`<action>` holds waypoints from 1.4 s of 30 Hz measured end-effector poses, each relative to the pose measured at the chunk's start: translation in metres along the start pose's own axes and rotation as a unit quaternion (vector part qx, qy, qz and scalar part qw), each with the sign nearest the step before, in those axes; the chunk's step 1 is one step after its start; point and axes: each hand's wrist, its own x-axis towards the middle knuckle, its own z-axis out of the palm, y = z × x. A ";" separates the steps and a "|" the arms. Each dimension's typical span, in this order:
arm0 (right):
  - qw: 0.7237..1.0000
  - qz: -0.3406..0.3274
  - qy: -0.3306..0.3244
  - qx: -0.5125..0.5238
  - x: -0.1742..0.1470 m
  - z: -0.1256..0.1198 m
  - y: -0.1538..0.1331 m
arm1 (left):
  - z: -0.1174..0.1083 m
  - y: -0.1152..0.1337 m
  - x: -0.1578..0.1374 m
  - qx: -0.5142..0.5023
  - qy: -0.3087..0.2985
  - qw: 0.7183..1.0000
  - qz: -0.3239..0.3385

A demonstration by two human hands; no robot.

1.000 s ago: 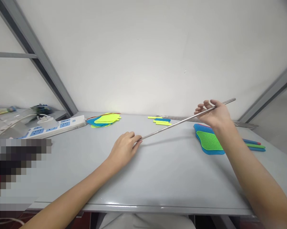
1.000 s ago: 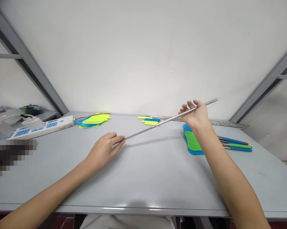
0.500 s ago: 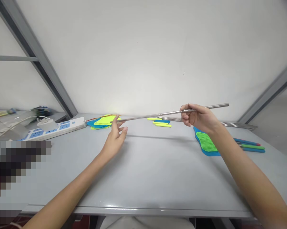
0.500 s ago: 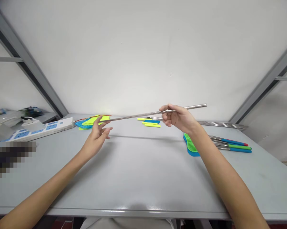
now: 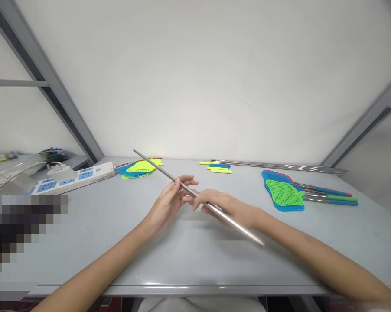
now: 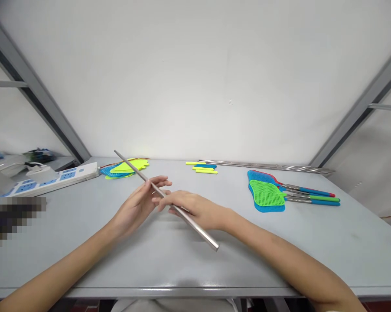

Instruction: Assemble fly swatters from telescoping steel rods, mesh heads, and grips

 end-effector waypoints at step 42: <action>0.606 0.204 0.338 0.691 -0.013 -0.061 0.050 | -0.008 -0.026 -0.005 -0.093 -0.248 0.834 -0.483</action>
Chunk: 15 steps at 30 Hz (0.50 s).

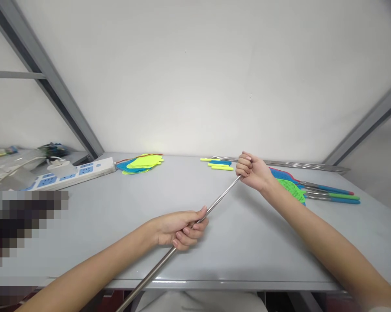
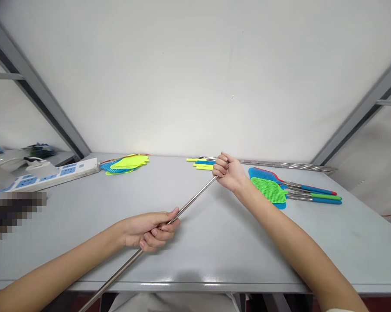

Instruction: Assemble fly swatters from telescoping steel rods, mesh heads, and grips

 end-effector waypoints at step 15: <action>1.000 -0.010 0.010 0.009 0.008 -0.027 0.024 | 0.005 -0.024 0.014 -0.069 -0.005 0.998 -0.005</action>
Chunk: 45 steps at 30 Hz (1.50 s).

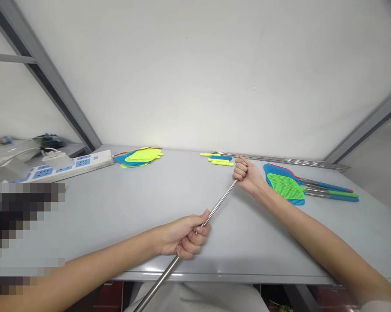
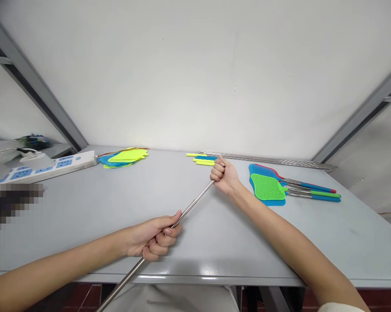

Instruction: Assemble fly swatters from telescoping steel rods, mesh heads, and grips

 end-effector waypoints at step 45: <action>0.998 -0.056 -0.028 -0.027 -0.015 0.023 0.001 | 0.005 0.001 -0.006 0.044 -0.035 0.998 0.039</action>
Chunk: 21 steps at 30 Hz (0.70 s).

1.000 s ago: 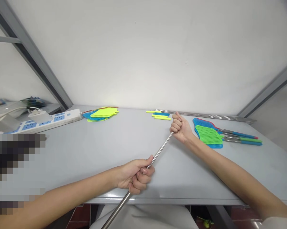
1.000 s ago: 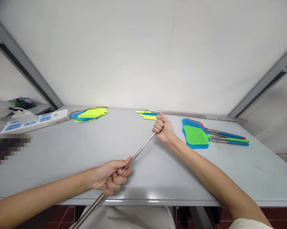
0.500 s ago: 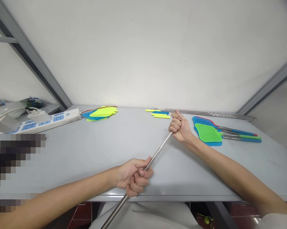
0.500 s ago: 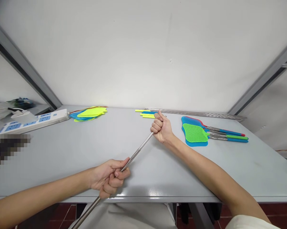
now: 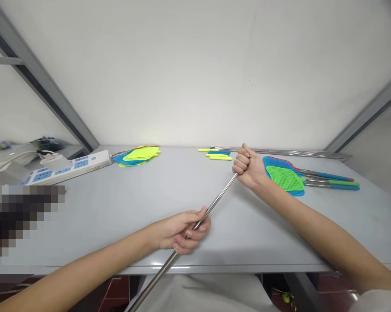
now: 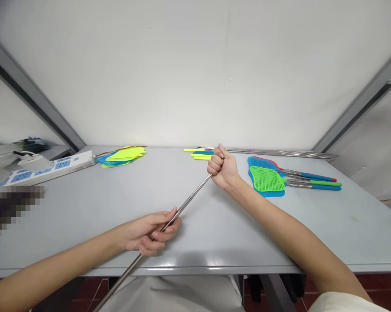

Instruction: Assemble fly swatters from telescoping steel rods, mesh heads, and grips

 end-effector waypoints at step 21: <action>0.842 0.329 -0.168 -0.393 -0.032 -0.017 -0.035 | -0.002 0.051 -0.050 0.858 0.396 0.325 0.033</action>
